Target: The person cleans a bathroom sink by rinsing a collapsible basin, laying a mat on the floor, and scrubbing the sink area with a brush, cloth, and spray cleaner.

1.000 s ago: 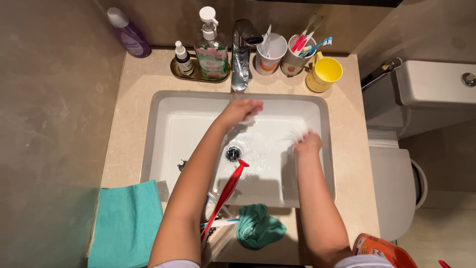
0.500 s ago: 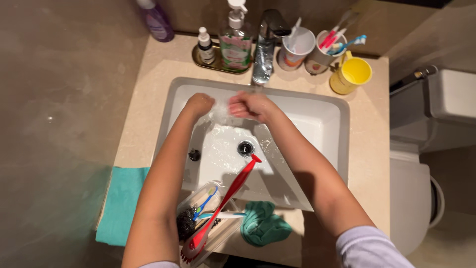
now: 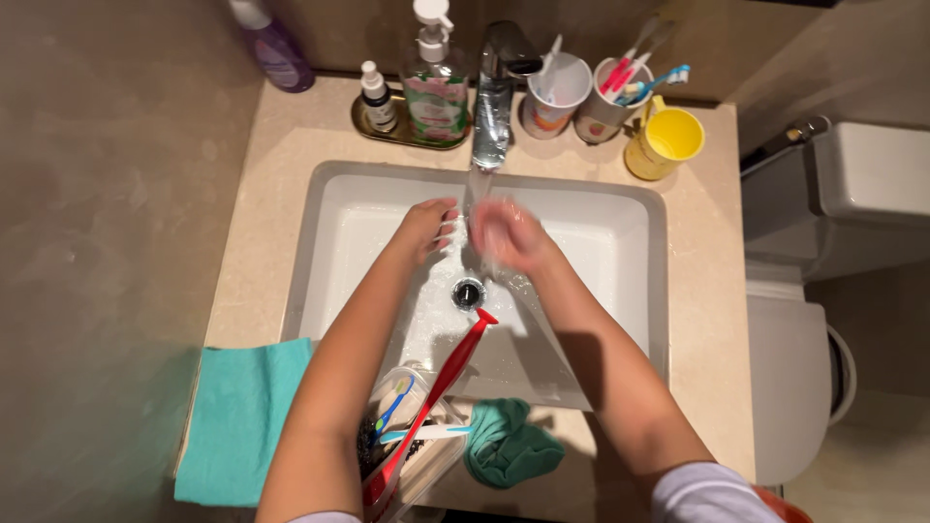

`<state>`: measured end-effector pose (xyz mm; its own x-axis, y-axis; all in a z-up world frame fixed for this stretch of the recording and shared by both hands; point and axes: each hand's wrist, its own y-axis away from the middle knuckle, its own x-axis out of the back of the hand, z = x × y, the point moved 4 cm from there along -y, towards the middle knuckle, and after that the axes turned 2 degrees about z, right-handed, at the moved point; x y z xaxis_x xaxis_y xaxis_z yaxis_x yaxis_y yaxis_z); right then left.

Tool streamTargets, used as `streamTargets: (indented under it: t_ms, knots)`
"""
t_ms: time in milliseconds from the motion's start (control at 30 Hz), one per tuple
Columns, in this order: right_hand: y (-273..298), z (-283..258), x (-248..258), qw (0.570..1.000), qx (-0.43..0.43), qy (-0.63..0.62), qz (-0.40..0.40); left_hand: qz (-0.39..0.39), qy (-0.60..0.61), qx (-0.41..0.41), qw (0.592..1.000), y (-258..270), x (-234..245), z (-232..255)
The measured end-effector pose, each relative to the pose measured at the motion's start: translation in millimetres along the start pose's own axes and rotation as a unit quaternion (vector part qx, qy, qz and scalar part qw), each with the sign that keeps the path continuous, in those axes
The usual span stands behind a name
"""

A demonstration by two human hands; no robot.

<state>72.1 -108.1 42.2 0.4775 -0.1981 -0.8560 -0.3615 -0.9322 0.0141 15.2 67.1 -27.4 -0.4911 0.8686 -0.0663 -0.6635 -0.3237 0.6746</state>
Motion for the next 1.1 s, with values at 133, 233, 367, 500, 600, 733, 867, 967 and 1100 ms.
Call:
streamTargets:
  t_ms: [133, 233, 367, 500, 600, 733, 867, 967, 1100]
  knots:
    - [90.1, 20.9, 17.0, 0.915, -0.203, 0.336, 0.092, -0.1, 0.026, -0.085, 0.991, 13.7, -50.4, 26.2]
    - [101.1, -5.3, 38.0, 0.743, -0.255, 0.582, 0.209, -0.113, -0.081, -0.101, 0.985, 22.7, -62.4, 35.8]
    - [38.0, -24.3, 49.3, 0.868, 0.003, 0.307, 0.39, -0.02, -0.018, -0.048, 0.998, 17.7, -55.6, 20.2]
    - [-40.6, 12.9, 67.9, 0.959, -0.084, -0.075, 0.259, -0.009, 0.143, 0.011, 0.99, 8.8, -46.5, 5.3]
    - [-30.5, 0.6, 113.1, 0.974, -0.107, -0.003, 0.198, -0.06, 0.095, -0.016, 0.994, 17.6, -53.4, 11.7]
    - [80.8, -56.9, 172.3, 0.892, -0.022, 0.062, 0.448, -0.058, -0.094, -0.029, 0.993, 35.1, -56.6, 12.1]
    - [78.3, 1.1, 144.0, 0.874, -0.039, -0.014, 0.484, 0.002, -0.102, -0.005, 0.995, 15.6, -41.5, -6.6]
    - [4.5, 40.8, 88.2, 0.936, -0.024, -0.089, 0.339, 0.021, -0.028, -0.032, 0.999, 6.8, -34.6, -8.0]
    - [-27.6, 23.3, 39.3, 0.964, -0.019, -0.076, 0.255, 0.038, -0.056, 0.005, 0.998, 36.6, -23.8, 18.7]
